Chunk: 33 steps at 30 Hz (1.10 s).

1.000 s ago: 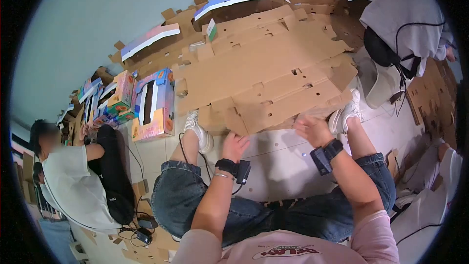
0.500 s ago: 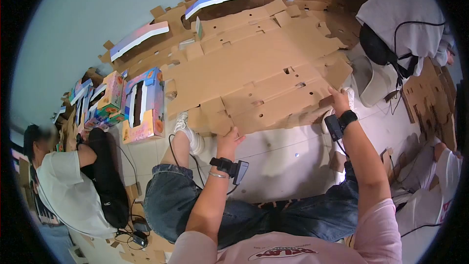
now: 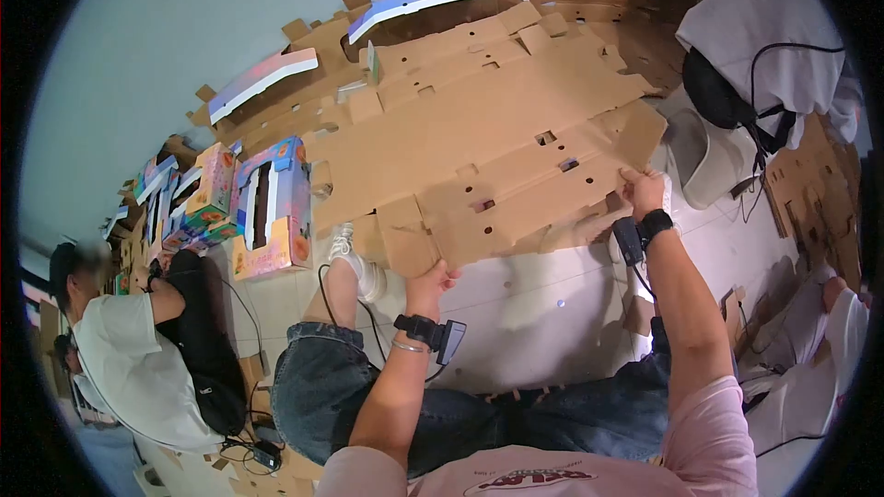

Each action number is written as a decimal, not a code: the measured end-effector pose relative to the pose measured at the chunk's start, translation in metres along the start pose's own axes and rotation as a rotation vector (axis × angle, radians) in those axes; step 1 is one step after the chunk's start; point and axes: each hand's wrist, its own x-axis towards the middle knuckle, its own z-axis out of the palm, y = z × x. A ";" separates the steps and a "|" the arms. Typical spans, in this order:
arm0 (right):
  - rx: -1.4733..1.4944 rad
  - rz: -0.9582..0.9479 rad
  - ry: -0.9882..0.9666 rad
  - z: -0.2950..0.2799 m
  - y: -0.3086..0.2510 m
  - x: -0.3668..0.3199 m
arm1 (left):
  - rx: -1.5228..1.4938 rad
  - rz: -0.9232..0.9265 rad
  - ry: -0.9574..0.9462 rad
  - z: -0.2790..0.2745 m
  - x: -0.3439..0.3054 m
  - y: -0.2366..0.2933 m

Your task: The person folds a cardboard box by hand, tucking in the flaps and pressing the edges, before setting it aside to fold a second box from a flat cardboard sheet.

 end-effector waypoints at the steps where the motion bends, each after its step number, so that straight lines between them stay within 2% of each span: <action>1: 0.047 -0.161 -0.001 0.005 -0.009 -0.006 | -0.016 0.062 0.048 -0.001 -0.001 0.000; 2: 0.094 -0.321 0.001 0.009 -0.019 -0.014 | -0.031 0.123 0.093 -0.002 -0.002 0.000; 4: 0.123 -0.325 -0.048 0.013 -0.048 -0.043 | -0.029 0.176 0.125 -0.001 -0.007 0.006; 6: 0.162 -0.475 -0.038 0.017 -0.065 -0.067 | -0.025 0.231 0.162 0.002 -0.016 0.018; 8: 0.225 -0.462 -0.033 0.007 -0.058 -0.065 | 0.107 0.430 0.138 0.011 -0.023 0.034; 10: 0.283 -0.448 -0.026 -0.007 -0.043 -0.059 | 0.127 0.386 0.162 0.022 -0.018 0.052; 12: 0.235 -0.270 -0.073 -0.013 -0.005 -0.043 | 0.143 0.344 0.181 0.022 0.000 0.058; 13: 0.234 -0.271 -0.075 -0.016 0.014 -0.040 | 0.165 0.291 0.142 0.011 0.024 0.048; 15: 0.142 0.180 -0.012 -0.021 0.046 -0.039 | 0.129 0.216 0.136 -0.006 0.060 0.020; 19: 0.099 0.074 0.012 -0.016 0.050 -0.045 | 0.114 0.164 0.136 -0.011 0.058 0.018; 22: 0.029 0.117 0.040 -0.019 0.049 -0.036 | 0.089 0.126 0.200 -0.013 0.059 0.008; 27: -0.004 0.121 0.011 -0.016 0.040 -0.036 | 0.028 0.197 0.253 -0.007 0.058 -0.004; 33: -0.052 0.194 0.085 -0.020 0.038 -0.028 | -0.022 0.197 0.256 -0.003 0.049 -0.011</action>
